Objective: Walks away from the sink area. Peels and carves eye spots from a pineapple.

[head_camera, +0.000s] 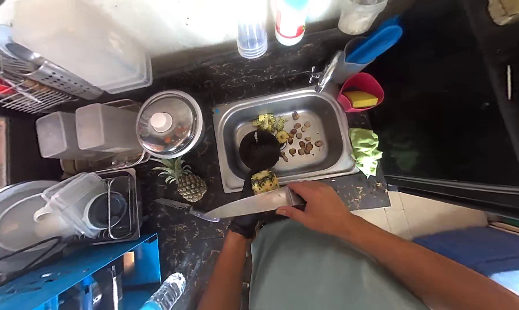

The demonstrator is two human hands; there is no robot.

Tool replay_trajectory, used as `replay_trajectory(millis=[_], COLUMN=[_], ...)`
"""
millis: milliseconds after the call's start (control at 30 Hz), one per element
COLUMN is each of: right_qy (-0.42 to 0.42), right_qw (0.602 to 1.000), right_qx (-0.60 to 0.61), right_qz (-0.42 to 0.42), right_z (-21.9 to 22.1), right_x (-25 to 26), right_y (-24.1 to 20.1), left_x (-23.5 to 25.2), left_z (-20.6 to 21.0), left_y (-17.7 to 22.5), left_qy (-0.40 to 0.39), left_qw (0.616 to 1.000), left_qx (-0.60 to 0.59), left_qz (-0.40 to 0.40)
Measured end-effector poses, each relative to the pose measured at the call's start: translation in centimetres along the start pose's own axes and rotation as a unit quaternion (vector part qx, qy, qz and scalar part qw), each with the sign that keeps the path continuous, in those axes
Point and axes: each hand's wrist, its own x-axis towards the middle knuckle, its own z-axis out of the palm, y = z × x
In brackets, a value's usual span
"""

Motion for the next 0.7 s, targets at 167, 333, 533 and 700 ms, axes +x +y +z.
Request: replay_trajectory(millis=[167,333,533,700], right_qy=[-0.018,0.005,-0.014,-0.024], right_qw=[0.998,0.995,0.993,0.991], right_qx=[0.007,0.025,0.0,0.01], right_qz=[-0.055,-0.098,-0.12,-0.134], right_z=[-1.1,-1.9,-3.9,-4.6], right_x=[0.2,-0.4,0.7,1.1], right_y=[2.8,3.1,2.5,4.5], left_x=[-0.4,-0.3,-1.7,-3.2], left_z=[1.4,3.7,6.0,5.9], left_y=[1.1,3.5,6.9,3.9], left_qy=[0.001,-0.012,0.064,0.098], left_qw=[0.993,0.989,0.98,0.987], left_qx=[-0.004,-0.137,-0.184,-0.125], left_qz=[0.116,0.047,-0.047,-0.031])
